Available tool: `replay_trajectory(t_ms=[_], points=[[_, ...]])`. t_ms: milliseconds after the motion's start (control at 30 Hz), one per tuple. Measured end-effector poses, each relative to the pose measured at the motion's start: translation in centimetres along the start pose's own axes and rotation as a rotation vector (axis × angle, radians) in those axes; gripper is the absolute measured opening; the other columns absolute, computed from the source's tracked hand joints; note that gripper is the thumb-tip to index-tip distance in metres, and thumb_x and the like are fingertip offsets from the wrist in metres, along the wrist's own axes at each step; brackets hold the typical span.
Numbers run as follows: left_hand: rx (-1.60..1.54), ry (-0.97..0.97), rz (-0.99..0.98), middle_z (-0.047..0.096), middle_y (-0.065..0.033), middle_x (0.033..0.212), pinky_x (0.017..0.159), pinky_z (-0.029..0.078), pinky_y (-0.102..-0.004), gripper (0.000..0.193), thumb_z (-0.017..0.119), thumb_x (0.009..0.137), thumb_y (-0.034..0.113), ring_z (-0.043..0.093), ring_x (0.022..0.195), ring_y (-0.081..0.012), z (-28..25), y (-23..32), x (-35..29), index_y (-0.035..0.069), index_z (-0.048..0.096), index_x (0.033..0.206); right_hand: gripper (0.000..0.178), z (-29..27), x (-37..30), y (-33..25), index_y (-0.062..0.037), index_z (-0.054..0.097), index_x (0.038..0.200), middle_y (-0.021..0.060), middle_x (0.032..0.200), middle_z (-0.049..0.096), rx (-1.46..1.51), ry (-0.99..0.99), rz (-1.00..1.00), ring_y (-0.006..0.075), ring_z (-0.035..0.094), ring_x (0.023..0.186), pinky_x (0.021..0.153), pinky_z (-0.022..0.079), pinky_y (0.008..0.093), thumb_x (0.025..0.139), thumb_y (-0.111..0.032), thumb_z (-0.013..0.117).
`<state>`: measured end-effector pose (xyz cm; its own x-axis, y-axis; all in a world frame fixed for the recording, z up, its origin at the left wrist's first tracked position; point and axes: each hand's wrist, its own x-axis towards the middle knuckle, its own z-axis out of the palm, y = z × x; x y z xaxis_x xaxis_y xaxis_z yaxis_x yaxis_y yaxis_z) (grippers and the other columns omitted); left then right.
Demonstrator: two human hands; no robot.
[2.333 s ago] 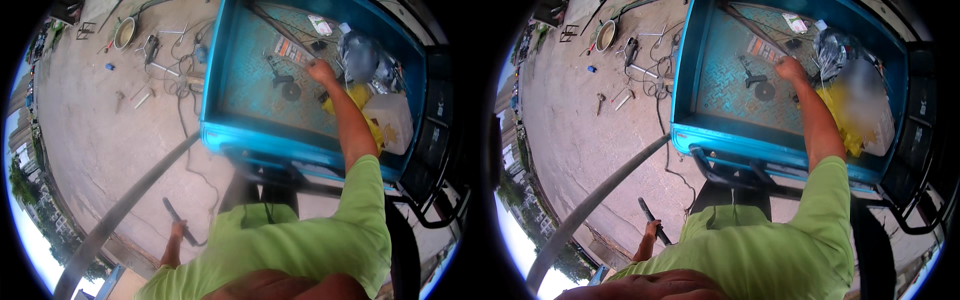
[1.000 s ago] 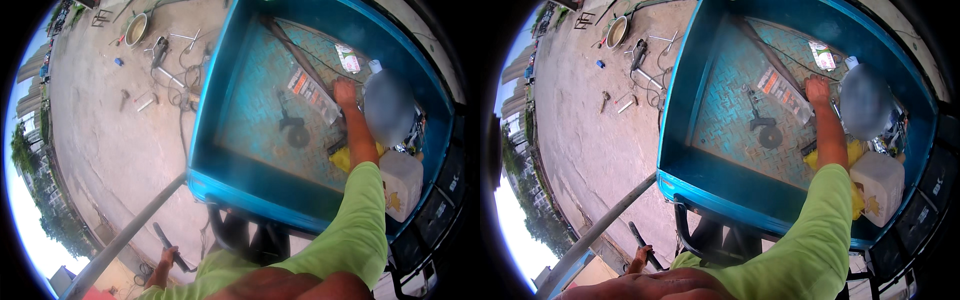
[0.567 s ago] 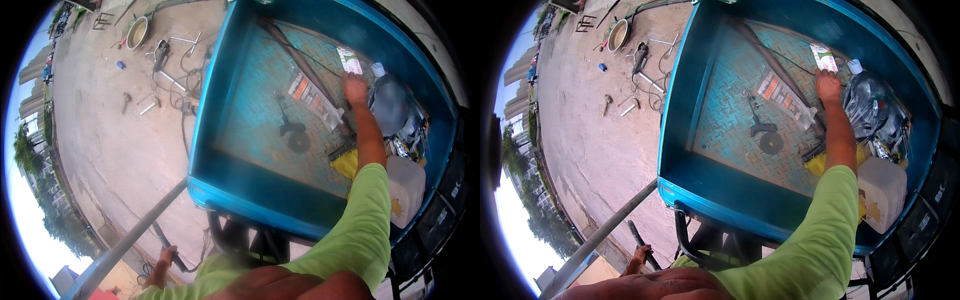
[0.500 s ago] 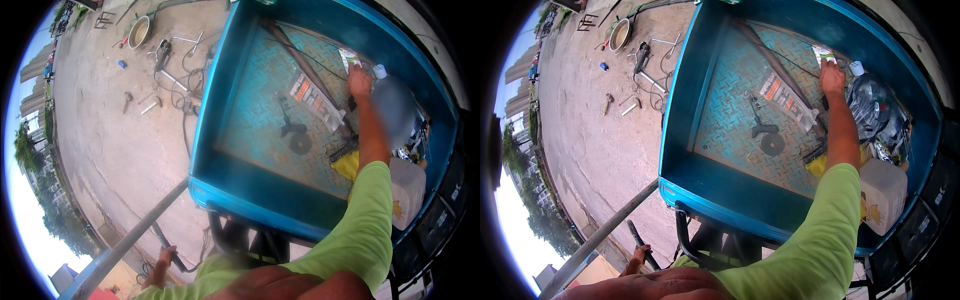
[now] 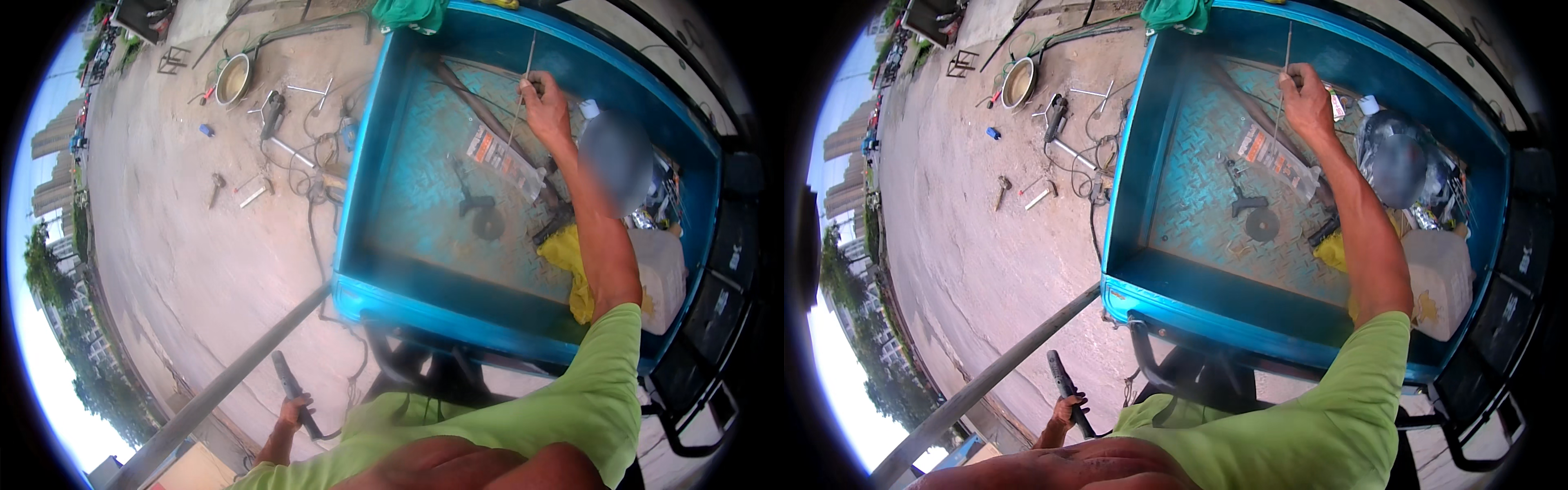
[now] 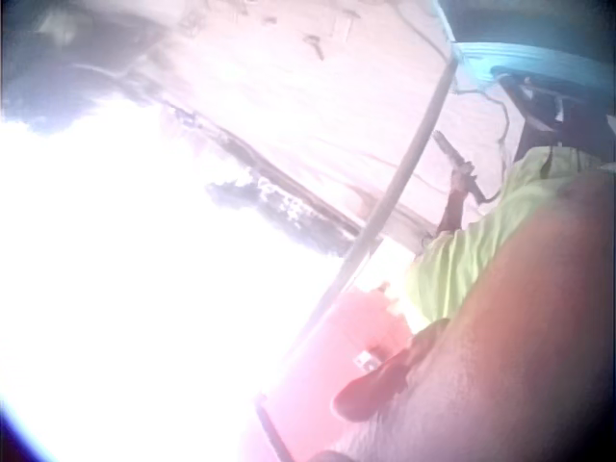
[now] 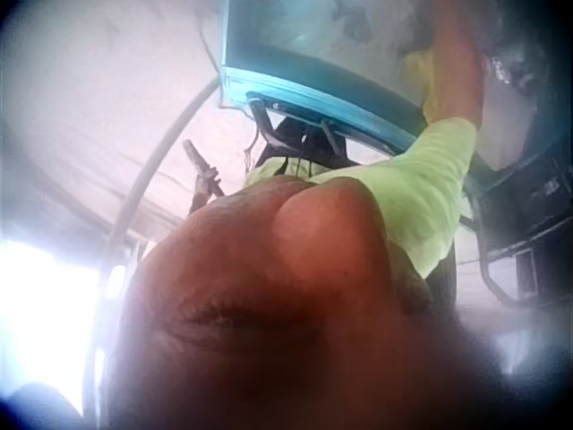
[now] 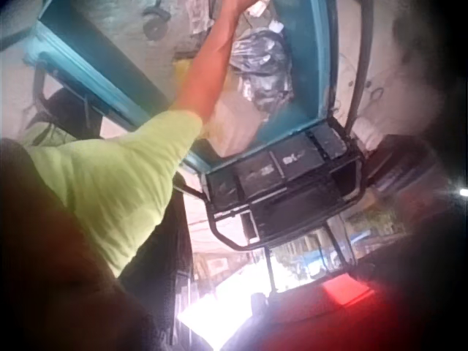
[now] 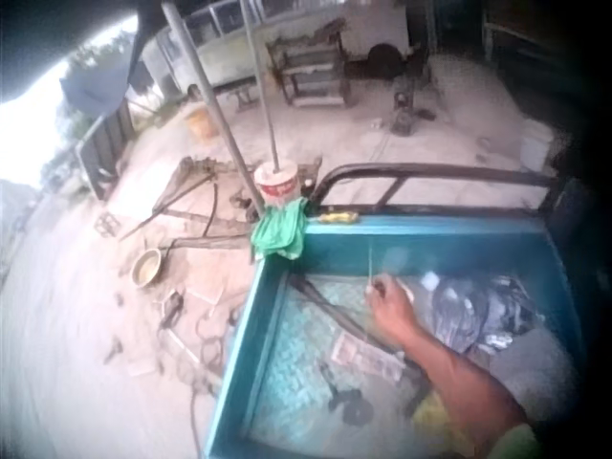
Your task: The person welds a metal frame on a motorized tricycle using a welding tool, then picks up a welding rod from a container in the vehicle and continues welding the joints.
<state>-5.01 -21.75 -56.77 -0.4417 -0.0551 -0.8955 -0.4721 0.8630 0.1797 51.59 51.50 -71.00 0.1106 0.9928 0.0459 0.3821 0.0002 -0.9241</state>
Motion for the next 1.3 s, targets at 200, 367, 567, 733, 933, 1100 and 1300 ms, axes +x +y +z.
replay_trajectory(t_ms=[200,367,567,733,933,1100,1300], points=[[-0.053,-0.342,0.179,0.057,-0.0188,0.142,0.1,0.053,-0.057,0.076,0.07,0.085,0.011,0.06,0.126,-0.0359,-0.2,1.2,-0.6,0.006,0.038,0.154,0.03,-3.1,-4.7,-6.8,-0.0067,0.066,0.128,0.0051,0.104,0.072,0.479,-0.058,0.175,0.0164,0.07,0.094,0.084,0.056,0.0345,0.109,-0.027,0.055],[-0.06,-0.574,0.351,0.056,-0.0194,0.147,0.101,0.053,-0.0543,0.085,0.072,0.078,0.016,0.057,0.132,-0.0363,-2.2,-1.4,0.8,0.008,0.038,0.155,0.029,-4.7,-10.7,-13.0,-0.0082,0.064,0.13,0.0045,0.105,0.067,0.904,-0.054,0.125,0.0194,0.067,0.099,0.088,0.058,0.0384,0.11,-0.027,0.054],[-0.12,-0.732,0.527,0.053,-0.0213,0.152,0.101,0.056,-0.0499,0.089,0.071,0.075,0.017,0.054,0.139,-0.0376,-7.9,-8.0,0.3,0.005,0.037,0.156,0.027,-6.0,-26.6,-24.2,-0.0084,0.065,0.127,0.0057,0.105,0.069,1.081,-0.062,0.142,0.0227,0.069,0.098,0.088,0.058,0.0408,0.109,-0.026,0.056],[-0.25,-0.831,0.632,0.055,-0.0223,0.15,0.095,0.06,-0.0448,0.088,0.072,0.075,0.018,0.053,0.141,-0.0381,-12.4,-11.3,-3.2,0.004,0.04,0.155,0.023,-6.8,-41.1,-34.9,-0.008,0.065,0.124,0.0074,0.104,0.069,1.158,-0.161,0.224,0.0256,0.069,0.098,0.089,0.059,0.0433,0.107,-0.023,0.059],[-0.255,-0.889,0.83,0.062,-0.0201,0.137,0.09,0.059,-0.0441,0.086,0.074,0.076,0.021,0.061,0.128,-0.0349,-14.0,-13.9,-8.8,-0.001,0.04,0.153,0.02,-7.7,-51.3,-44.0,-0.0073,0.064,0.12,0.0074,0.105,0.07,1.166,-0.31,0.239,0.0263,0.071,0.1,0.09,0.06,0.0434,0.105,-0.021,0.063],[-0.155,-0.799,0.975,0.066,-0.0194,0.127,0.089,0.058,-0.0416,0.084,0.076,0.075,0.026,0.066,0.117,-0.031,-12.4,-15.0,-12.1,-0.003,0.045,0.148,0.022,-8.1,-55.7,-48.0,-0.0074,0.065,0.121,0.0062,0.105,0.071,1.047,-0.405,0.234,0.0251,0.071,0.099,0.086,0.06,0.041,0.104,-0.022,0.065],[-0.164,-0.807,1.097,0.069,-0.0154,0.112,0.081,0.055,-0.0361,0.072,0.073,0.079,0.027,0.07,0.101,-0.0264,-9.5,-13.8,-15.4,-0.005,0.051,0.14,0.022,-5.7,-65.5,-52.7,-0.0017,0.073,0.108,0.0112,0.099,0.072,-0.094,-0.743,-0.32,0.0258,0.072,0.093,0.08,0.057,0.0402,0.098,-0.02,0.066]])
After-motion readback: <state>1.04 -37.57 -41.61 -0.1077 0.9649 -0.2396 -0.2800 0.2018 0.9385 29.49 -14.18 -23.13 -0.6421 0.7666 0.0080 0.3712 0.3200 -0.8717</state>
